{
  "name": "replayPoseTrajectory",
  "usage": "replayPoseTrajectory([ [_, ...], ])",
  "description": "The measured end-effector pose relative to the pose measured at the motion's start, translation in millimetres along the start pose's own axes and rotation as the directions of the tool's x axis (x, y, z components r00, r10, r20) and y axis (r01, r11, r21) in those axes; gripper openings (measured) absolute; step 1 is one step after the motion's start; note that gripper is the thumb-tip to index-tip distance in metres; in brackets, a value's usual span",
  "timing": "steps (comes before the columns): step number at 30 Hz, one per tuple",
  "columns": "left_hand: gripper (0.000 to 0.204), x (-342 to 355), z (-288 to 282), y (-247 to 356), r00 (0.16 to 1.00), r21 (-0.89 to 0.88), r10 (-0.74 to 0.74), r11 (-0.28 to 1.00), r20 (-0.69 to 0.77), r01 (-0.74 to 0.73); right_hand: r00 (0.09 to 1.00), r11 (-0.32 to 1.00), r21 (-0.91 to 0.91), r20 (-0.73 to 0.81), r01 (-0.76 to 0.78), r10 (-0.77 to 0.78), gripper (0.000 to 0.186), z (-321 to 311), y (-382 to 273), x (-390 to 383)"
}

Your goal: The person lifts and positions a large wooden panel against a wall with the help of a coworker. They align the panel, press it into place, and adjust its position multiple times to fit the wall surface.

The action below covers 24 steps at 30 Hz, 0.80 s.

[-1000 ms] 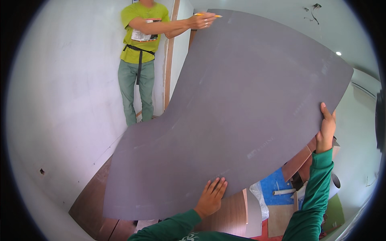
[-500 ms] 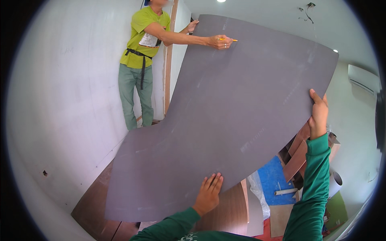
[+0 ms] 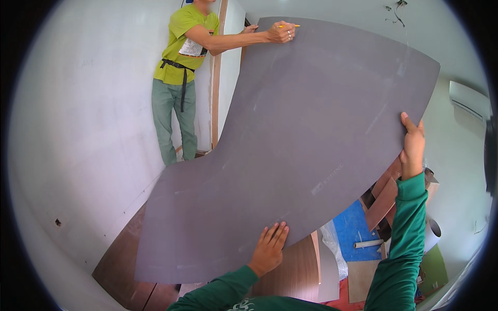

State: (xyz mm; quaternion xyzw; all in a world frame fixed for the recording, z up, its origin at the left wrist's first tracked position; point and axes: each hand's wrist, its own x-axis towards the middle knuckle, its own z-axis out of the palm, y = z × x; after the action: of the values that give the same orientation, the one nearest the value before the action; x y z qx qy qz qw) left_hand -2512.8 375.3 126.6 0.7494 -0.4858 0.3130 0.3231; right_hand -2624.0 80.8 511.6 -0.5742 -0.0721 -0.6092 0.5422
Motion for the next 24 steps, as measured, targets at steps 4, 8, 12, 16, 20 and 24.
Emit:
replayPoseTrajectory([
  [4,0.072,0.7,1.5,1.1,1.0,-0.01,-0.013,1.0,0.009,0.013,1.0,1.0,-0.003,0.004,0.0,0.0,0.042,0.0,-1.0,0.0],
  [8,0.072,1.2,0.3,-0.9,1.0,-0.004,-0.011,1.0,-0.002,0.011,0.999,0.999,-0.011,0.005,-0.031,0.032,0.042,3.2,-1.0,0.0],
  [12,0.072,-0.2,-2.3,-2.6,1.0,-0.007,-0.005,1.0,0.008,0.005,1.0,1.0,-0.012,0.004,-0.012,0.012,0.042,5.8,-2.5,-1.3],
  [16,0.073,-0.1,-3.9,-1.7,0.999,-0.005,-0.004,1.0,0.032,0.004,1.0,0.999,-0.036,-0.021,-0.014,0.013,0.043,5.1,-3.7,-1.5],
  [20,0.075,-0.8,-6.6,-1.5,1.0,-0.025,0.003,1.0,0.017,-0.003,1.0,0.999,-0.022,-0.009,-0.03,0.03,0.042,4.1,-3.8,-1.9],
  [24,0.077,-3.1,-6.8,-2.5,1.0,-0.033,0.001,0.999,0.023,0.0,0.999,0.999,-0.027,-0.022,-0.026,0.026,0.042,6.3,-4.5,-3.1],
])
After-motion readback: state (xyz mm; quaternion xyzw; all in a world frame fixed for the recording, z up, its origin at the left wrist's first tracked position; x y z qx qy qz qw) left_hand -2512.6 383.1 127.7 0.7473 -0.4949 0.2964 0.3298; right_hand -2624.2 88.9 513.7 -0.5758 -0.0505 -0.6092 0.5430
